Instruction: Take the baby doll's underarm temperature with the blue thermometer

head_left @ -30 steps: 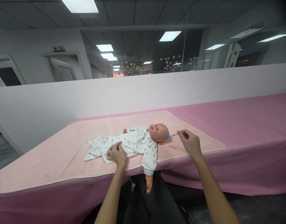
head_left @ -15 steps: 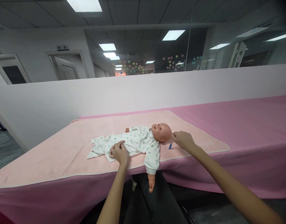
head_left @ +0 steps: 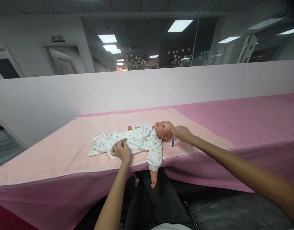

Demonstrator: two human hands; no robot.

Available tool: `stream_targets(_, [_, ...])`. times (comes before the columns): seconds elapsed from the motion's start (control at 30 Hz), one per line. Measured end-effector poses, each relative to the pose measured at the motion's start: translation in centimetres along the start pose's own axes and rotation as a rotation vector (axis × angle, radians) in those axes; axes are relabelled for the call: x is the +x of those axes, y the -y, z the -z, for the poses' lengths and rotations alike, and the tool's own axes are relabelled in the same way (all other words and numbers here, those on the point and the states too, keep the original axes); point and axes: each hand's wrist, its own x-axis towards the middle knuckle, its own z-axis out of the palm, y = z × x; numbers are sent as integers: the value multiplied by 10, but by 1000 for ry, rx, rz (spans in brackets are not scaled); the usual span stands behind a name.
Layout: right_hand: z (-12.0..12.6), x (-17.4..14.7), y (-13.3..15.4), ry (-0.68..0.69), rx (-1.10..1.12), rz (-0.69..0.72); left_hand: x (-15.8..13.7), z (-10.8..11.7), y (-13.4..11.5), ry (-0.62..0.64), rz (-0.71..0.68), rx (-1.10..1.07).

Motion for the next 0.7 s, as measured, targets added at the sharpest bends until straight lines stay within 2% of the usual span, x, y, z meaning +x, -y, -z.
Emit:
stream_targets(0.2, [-10, -2, -10, -38, 41, 21, -2, 2, 1, -8, -4, -39])
stream_targets(0.3, [6, 0, -12, -15, 89, 3, -2, 3, 2, 0, -6, -45])
stream_targets(0.37, [32, 3, -13, 9, 280, -34, -3, 3, 3, -3, -9, -57])
stream_targets(0.43, [65, 5, -14, 21, 654, -15, -3, 3, 4, -10, -13, -67])
stream_targets(0.53, [105, 1, -10, -112, 1194, 68, -3, 2, 5, -16, -14, -74])
stream_targets(0.57, [111, -3, -6, -136, 1288, 62, -3, 2, 5, -18, -16, -75])
stream_targets(0.63, [112, -13, 4, -129, 1338, -50, -3, 1, 5, -27, -15, -74])
stream_targets(0.7, [102, -24, 15, -16, 1355, -91, -3, 1, 5, -29, -13, -70])
